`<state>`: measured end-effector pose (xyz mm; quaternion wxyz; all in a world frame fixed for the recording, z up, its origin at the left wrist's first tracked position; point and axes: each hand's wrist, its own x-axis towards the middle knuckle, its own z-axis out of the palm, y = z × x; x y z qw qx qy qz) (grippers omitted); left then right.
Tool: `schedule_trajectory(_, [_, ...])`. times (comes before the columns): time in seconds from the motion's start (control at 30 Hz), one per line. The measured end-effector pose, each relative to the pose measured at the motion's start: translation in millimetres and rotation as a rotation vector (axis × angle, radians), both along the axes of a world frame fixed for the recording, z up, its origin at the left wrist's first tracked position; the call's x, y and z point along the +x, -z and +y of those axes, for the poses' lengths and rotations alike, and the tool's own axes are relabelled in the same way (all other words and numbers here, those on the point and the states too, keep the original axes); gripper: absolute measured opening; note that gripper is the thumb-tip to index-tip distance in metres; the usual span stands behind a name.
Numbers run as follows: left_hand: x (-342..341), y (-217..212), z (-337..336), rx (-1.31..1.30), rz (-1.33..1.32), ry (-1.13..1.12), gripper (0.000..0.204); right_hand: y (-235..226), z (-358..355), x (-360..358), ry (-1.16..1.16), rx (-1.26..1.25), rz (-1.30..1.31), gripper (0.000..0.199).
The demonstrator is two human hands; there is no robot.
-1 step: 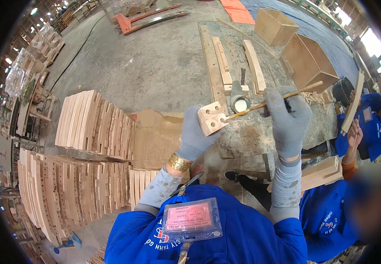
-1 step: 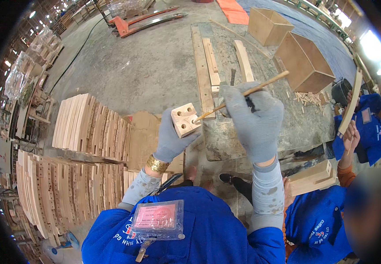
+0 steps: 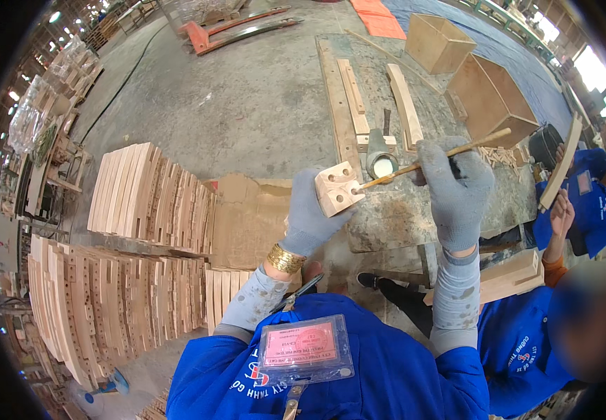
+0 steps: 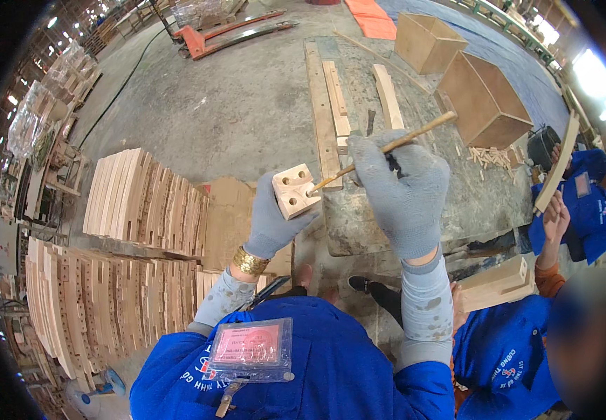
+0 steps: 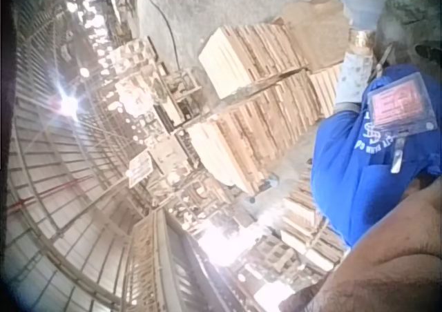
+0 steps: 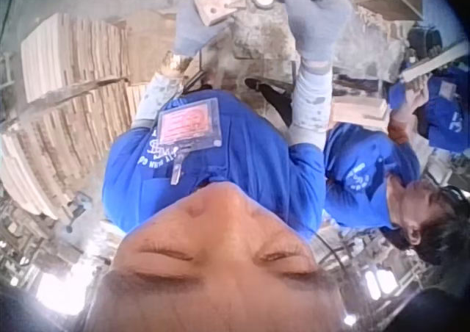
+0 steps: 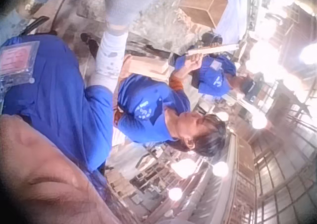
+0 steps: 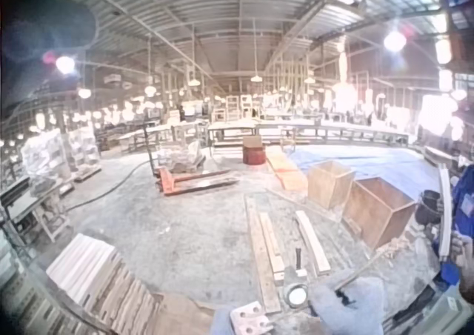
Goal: The person sits on the floor to prepare materials, mixing a substance in a container and pouring it into a larger bucket. They then stand and apply glue to the holes of wooden blocks using a brush, working alongside other workers in a factory setting.
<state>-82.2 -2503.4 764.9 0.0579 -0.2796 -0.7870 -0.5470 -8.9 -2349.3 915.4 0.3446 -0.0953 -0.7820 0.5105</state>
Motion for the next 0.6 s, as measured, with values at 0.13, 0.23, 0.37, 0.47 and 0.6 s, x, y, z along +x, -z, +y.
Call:
schedule_trajectory(0.13, [3, -6, -4, -0.027, 0.043, -0.019, 0.068, -1, -4, 0, -0.022, 0.173, -0.030, 0.015])
schedule_trajectory(0.23, [7, -12, -6, -0.057, 0.071, -0.037, 0.068, -4, -9, -1, -0.056, 0.315, -0.011, 0.015])
schedule_trajectory(0.37, [8, -9, -8, -0.043, 0.054, -0.025, 0.069, -1, -9, -3, -0.096, 0.486, 0.041, 0.015])
schedule_trajectory(0.47, [8, -9, -10, -0.036, 0.050, -0.017, 0.069, -4, -10, -1, -0.125, 0.451, -0.033, 0.015])
schedule_trajectory(0.6, [8, -7, -11, -0.007, 0.059, -0.016, 0.069, -10, -18, 1, -0.056, 0.194, -0.043, 0.015])
